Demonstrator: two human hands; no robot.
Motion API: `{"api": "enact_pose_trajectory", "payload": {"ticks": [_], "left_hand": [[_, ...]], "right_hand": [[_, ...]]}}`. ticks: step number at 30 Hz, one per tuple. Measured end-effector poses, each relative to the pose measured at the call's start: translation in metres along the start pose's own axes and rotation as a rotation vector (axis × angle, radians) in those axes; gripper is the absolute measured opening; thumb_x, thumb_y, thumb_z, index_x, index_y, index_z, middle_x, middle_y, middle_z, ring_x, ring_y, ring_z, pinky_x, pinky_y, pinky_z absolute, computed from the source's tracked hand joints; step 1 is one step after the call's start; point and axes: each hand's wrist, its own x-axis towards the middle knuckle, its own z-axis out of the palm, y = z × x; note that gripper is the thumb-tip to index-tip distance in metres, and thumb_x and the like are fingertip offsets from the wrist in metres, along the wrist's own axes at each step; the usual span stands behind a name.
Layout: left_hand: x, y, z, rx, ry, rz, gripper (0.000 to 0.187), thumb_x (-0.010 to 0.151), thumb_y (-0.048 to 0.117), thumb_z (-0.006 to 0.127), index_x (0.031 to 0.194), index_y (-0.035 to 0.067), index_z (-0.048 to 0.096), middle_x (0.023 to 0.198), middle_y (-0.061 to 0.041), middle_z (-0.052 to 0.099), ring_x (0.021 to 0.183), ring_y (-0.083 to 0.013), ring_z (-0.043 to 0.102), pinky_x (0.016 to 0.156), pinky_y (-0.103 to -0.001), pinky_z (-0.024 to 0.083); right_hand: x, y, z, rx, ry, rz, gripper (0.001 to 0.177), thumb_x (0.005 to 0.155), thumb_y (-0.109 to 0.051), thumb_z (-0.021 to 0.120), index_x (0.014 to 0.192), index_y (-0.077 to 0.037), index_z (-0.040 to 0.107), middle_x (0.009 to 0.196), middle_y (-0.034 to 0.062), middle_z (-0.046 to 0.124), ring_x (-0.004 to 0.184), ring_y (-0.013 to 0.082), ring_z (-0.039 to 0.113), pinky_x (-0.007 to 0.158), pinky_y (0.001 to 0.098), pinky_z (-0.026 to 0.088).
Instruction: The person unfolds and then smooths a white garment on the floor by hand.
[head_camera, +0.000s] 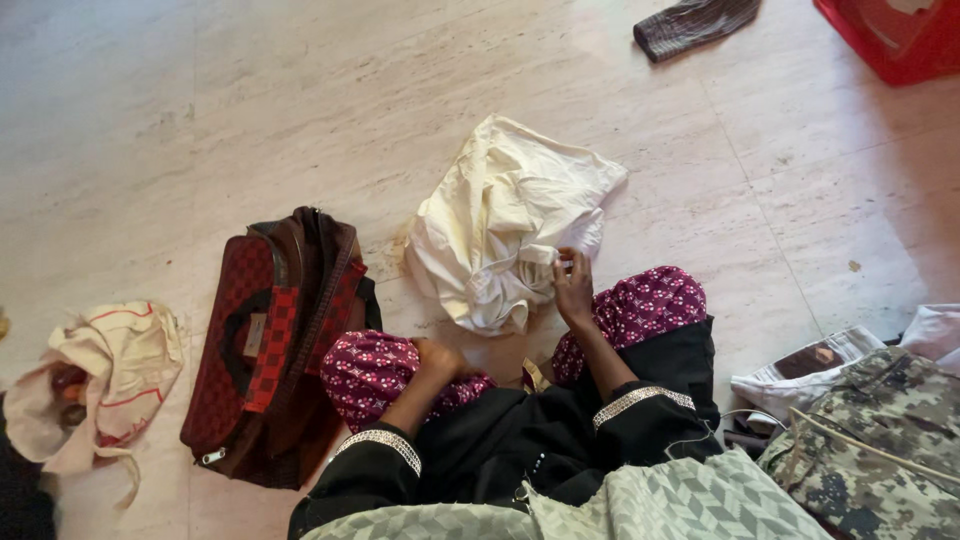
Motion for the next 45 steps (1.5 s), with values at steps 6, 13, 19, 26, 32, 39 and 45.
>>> {"api": "enact_pose_trajectory", "payload": {"ticks": [6, 13, 19, 26, 32, 39, 45], "left_hand": [[0.01, 0.02, 0.0, -0.003, -0.09, 0.034, 0.074, 0.089, 0.068, 0.058, 0.136, 0.012, 0.065, 0.132, -0.011, 0.062, 0.121, -0.026, 0.056, 0.106, -0.055, 0.029], [0.006, 0.022, 0.023, -0.077, -0.069, 0.054, 0.057, 0.085, 0.054, 0.069, 0.123, 0.011, 0.07, 0.11, -0.011, 0.07, 0.098, -0.0229, 0.065, 0.089, -0.045, 0.043], [0.036, 0.005, -0.007, -0.641, 0.427, 0.273, 0.044, 0.082, 0.041, 0.079, 0.113, 0.01, 0.075, 0.092, -0.01, 0.077, 0.078, -0.0202, 0.073, 0.074, -0.037, 0.056], [0.066, 0.027, -0.021, -1.316, 1.372, 0.534, 0.046, 0.095, 0.019, 0.077, 0.137, 0.009, 0.061, 0.125, -0.014, 0.066, 0.117, -0.0252, 0.065, 0.101, -0.04, 0.055], [0.089, 0.033, -0.02, -0.818, 1.367, 0.478, 0.075, 0.093, 0.021, 0.072, 0.159, 0.013, 0.038, 0.157, -0.017, 0.042, 0.135, -0.0393, 0.046, 0.106, -0.052, 0.041], [0.127, 0.014, -0.019, -0.952, 1.26, 0.252, 0.036, 0.095, 0.022, 0.07, 0.131, 0.02, 0.07, 0.127, 0.0, 0.069, 0.119, -0.0284, 0.061, 0.102, -0.045, 0.05], [0.085, -0.002, -0.029, -1.261, 1.293, 0.116, 0.02, 0.086, 0.019, 0.071, 0.105, 0.022, 0.079, 0.114, 0.004, 0.072, 0.116, -0.0235, 0.061, 0.105, -0.047, 0.044]], "right_hand": [[0.007, 0.019, 0.008, -0.131, -0.012, -0.132, 0.03, 0.099, -0.021, 0.062, 0.123, -0.004, 0.061, 0.122, 0.0152, 0.057, 0.099, 0.0251, 0.066, 0.082, 0.0374, 0.056], [-0.002, 0.003, -0.004, -0.052, 0.017, -0.158, 0.02, 0.1, -0.019, 0.062, 0.109, -0.002, 0.068, 0.099, 0.0138, 0.072, 0.089, 0.0239, 0.069, 0.079, 0.0379, 0.054], [-0.013, -0.014, -0.009, 0.009, -0.056, -0.01, 0.025, 0.099, -0.023, 0.06, 0.114, -0.004, 0.066, 0.09, 0.0145, 0.072, 0.078, 0.0264, 0.07, 0.07, 0.04, 0.054], [-0.027, -0.009, -0.003, -0.276, -0.102, -0.352, 0.024, 0.099, -0.022, 0.063, 0.111, -0.001, 0.067, 0.093, 0.0193, 0.072, 0.085, 0.0345, 0.069, 0.073, 0.0451, 0.053], [-0.048, -0.027, -0.004, -0.362, -0.239, -0.377, 0.021, 0.099, -0.021, 0.063, 0.108, -0.003, 0.066, 0.08, 0.0224, 0.067, 0.077, 0.0389, 0.067, 0.065, 0.0476, 0.049], [-0.041, -0.005, 0.002, -0.3, -0.197, -0.385, 0.015, 0.089, -0.007, 0.05, 0.091, 0.0, 0.063, 0.067, 0.0133, 0.06, 0.058, 0.0251, 0.06, 0.06, 0.04, 0.048], [-0.036, 0.005, 0.001, -0.042, -0.102, -0.394, 0.016, 0.091, -0.002, 0.047, 0.092, 0.005, 0.061, 0.07, 0.0148, 0.052, 0.063, 0.0252, 0.049, 0.06, 0.037, 0.042]]}}
